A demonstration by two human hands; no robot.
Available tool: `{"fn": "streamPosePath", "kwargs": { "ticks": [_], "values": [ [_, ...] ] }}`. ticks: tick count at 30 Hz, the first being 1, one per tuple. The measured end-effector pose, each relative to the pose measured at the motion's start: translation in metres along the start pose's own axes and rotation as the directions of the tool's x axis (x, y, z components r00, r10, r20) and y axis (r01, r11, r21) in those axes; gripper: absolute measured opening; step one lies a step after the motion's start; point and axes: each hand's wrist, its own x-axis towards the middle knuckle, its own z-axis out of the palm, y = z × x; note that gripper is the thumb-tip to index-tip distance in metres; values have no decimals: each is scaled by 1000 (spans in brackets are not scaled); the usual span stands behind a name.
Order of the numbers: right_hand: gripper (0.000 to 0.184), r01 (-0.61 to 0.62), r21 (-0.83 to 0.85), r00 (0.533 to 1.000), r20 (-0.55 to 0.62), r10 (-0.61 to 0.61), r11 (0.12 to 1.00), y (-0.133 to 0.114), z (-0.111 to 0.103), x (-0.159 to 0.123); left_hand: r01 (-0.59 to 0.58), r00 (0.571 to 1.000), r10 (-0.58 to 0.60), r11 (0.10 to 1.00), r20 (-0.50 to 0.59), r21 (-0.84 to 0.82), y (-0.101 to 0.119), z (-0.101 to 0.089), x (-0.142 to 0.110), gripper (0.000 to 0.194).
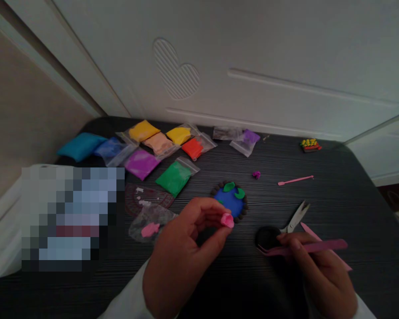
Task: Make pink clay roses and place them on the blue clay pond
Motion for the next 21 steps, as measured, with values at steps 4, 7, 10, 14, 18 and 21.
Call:
{"fn": "streamPosePath", "kwargs": {
  "ticks": [4, 7, 10, 14, 18, 21],
  "values": [
    [15, 53, -107, 996, 71, -45, 993, 7, -15, 18, 14, 1000, -14, 1000, 7, 20, 1, -3, 7, 18],
    [15, 138, -149, 971, 217, -104, 979, 9, -30, 29, 46, 999, -46, 999, -7, -22, -1, -5, 10, 17],
    [17, 142, -144, 963, 249, -103, 979, 1, -40, 33, 83, 995, -87, 991, -42, -104, -3, -8, 11, 18],
    [19, 75, -18, 991, 117, -72, 997, -32, -32, 37, 129, 988, -143, 973, -60, -191, -4, -9, 11, 17],
    [6, 206, 61, 971, 110, -212, 977, -63, -5, 46, 143, 986, -158, 963, -49, -227, -3, -10, 9, 17],
    [5, 191, 129, 967, 147, -209, 973, -70, 12, 49, 169, 982, -185, 953, -41, -250, -4, -10, 8, 19]
  ]
}}
